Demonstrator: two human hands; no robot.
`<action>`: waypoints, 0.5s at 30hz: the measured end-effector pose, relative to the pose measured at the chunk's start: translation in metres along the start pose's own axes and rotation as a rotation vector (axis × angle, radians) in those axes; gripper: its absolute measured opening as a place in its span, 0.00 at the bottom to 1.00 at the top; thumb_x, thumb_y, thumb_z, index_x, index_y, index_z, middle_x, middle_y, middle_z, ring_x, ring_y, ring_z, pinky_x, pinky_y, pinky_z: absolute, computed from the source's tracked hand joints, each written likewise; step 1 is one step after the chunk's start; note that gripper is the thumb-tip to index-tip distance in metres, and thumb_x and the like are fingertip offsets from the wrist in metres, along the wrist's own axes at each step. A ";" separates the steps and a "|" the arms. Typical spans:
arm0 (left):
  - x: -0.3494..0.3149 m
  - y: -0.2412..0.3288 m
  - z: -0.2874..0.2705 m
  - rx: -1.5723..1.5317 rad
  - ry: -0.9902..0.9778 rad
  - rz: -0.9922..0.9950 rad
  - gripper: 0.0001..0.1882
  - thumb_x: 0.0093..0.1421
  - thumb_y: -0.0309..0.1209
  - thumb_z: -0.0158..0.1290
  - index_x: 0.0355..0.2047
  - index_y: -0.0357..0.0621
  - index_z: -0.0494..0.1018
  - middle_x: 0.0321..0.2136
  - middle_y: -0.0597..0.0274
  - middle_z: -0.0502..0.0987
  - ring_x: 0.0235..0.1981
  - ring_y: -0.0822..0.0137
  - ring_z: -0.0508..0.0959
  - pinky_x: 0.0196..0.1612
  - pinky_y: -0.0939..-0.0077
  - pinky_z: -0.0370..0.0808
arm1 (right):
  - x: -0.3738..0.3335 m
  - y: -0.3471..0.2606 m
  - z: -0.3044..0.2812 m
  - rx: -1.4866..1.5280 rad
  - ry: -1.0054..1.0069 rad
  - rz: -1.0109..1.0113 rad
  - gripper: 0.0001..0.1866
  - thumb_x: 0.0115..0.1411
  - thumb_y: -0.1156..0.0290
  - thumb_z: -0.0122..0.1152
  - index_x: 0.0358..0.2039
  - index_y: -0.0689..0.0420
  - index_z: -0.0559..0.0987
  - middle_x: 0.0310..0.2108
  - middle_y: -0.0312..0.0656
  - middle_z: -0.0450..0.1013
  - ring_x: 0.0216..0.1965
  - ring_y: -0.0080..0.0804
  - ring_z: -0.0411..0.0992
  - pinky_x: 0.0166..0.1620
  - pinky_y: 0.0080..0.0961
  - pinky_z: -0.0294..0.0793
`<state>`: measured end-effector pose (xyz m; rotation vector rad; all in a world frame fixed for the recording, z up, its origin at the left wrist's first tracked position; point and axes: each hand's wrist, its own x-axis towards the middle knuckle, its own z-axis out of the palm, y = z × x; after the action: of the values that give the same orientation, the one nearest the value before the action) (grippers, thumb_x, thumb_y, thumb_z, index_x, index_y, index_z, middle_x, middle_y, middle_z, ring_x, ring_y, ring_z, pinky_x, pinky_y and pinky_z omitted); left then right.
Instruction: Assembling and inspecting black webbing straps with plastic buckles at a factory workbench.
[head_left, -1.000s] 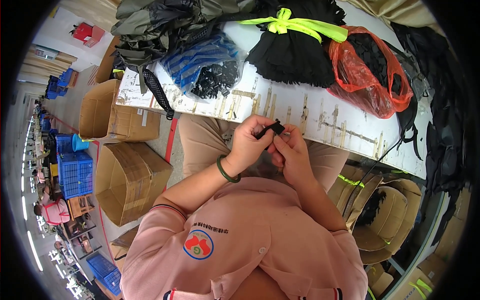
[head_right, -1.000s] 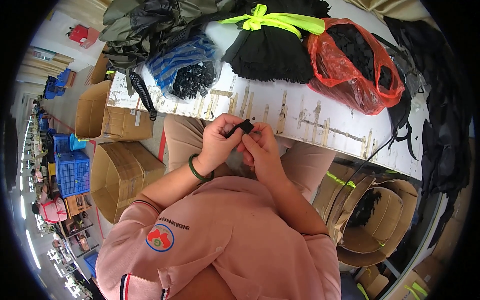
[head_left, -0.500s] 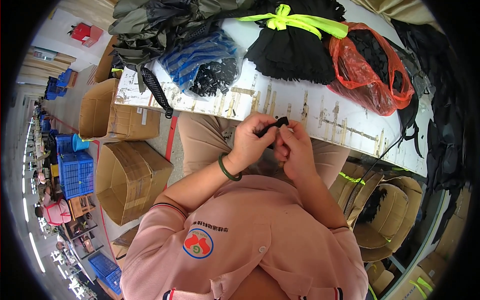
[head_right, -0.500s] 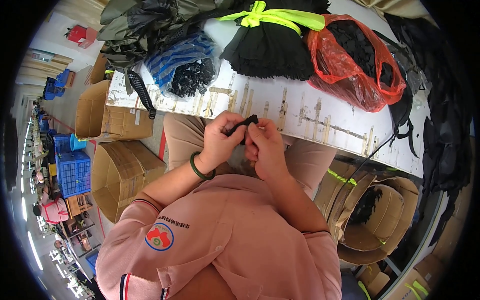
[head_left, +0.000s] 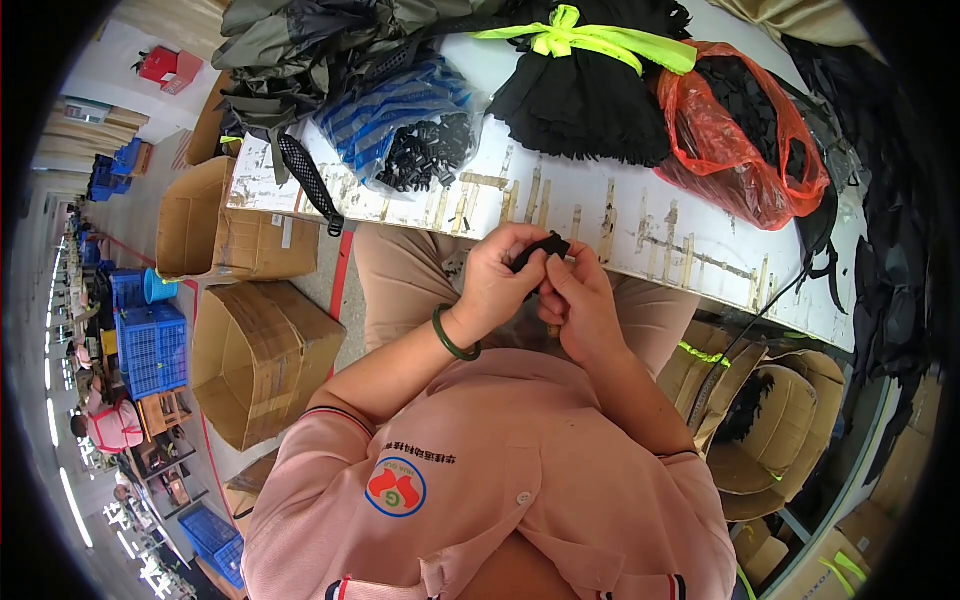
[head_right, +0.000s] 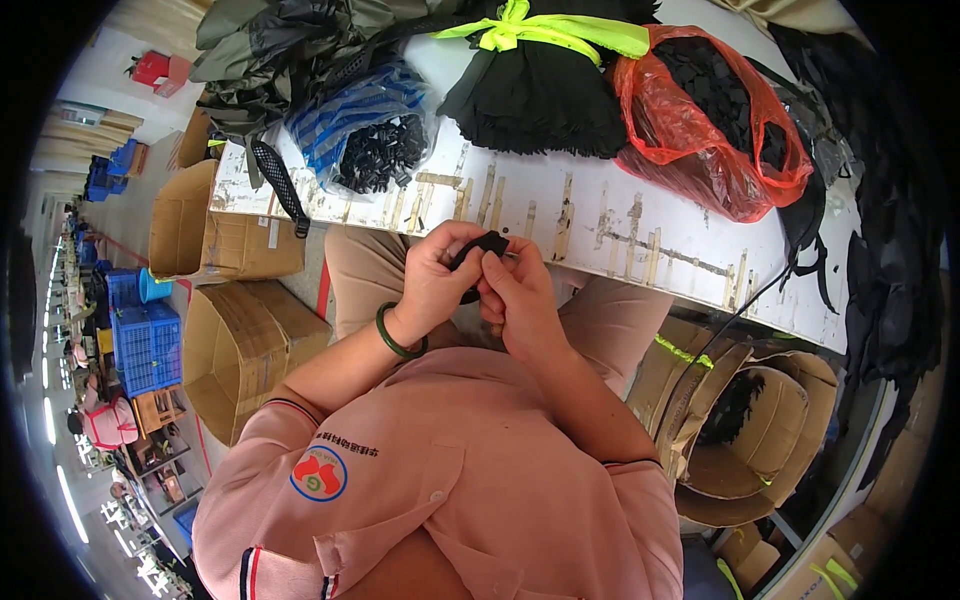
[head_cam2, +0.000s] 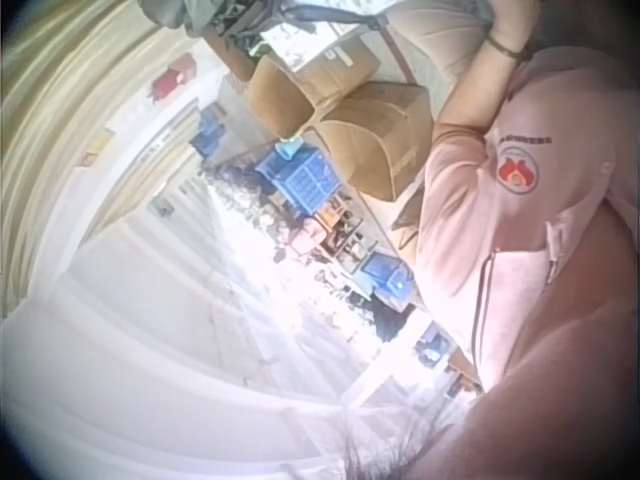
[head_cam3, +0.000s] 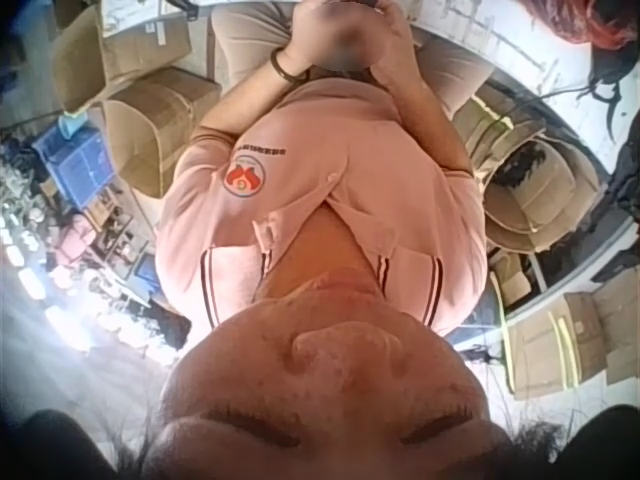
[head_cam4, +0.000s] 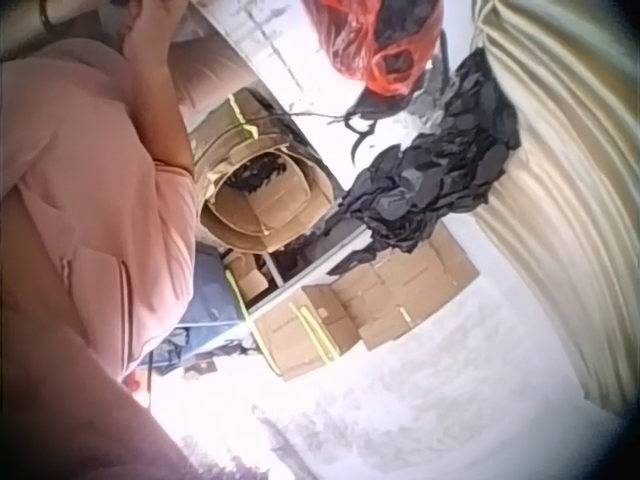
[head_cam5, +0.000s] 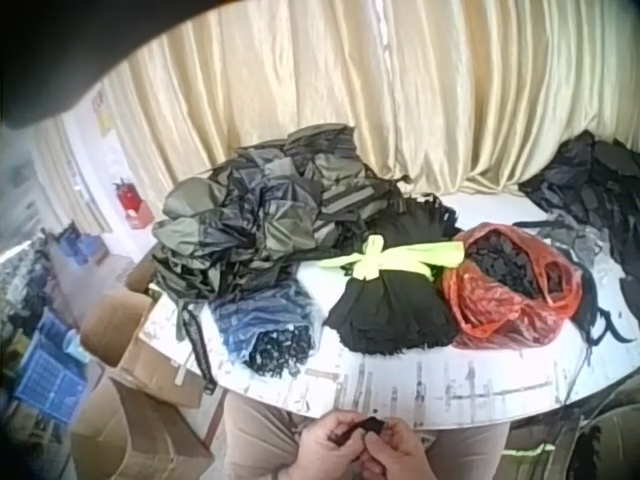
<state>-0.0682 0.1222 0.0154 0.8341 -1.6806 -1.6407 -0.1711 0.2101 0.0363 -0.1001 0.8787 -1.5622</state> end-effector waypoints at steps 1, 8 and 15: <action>0.000 0.000 0.000 -0.006 -0.010 -0.002 0.09 0.58 0.17 0.49 0.40 0.36 0.70 0.24 0.69 0.75 0.24 0.83 0.71 0.26 0.88 0.69 | 0.000 0.000 0.000 0.005 0.009 0.000 0.12 0.63 0.70 0.53 0.43 0.53 0.63 0.24 0.34 0.65 0.18 0.16 0.56 0.19 0.14 0.53; 0.003 0.009 -0.004 -0.029 -0.072 -0.058 0.09 0.57 0.19 0.51 0.39 0.38 0.72 0.24 0.67 0.74 0.23 0.82 0.70 0.26 0.86 0.69 | 0.001 0.004 0.001 -0.005 0.057 -0.062 0.11 0.63 0.69 0.53 0.42 0.54 0.63 0.24 0.35 0.65 0.18 0.16 0.55 0.19 0.15 0.52; 0.009 0.022 -0.020 -0.286 -0.357 -0.291 0.08 0.59 0.19 0.48 0.40 0.35 0.71 0.25 0.68 0.73 0.21 0.81 0.68 0.24 0.87 0.66 | -0.006 -0.009 -0.012 0.078 0.026 -0.044 0.06 0.62 0.72 0.53 0.35 0.54 0.65 0.21 0.36 0.65 0.16 0.17 0.54 0.18 0.15 0.50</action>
<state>-0.0577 0.1039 0.0380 0.6969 -1.5465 -2.2787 -0.1837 0.2205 0.0352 -0.0439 0.8397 -1.6397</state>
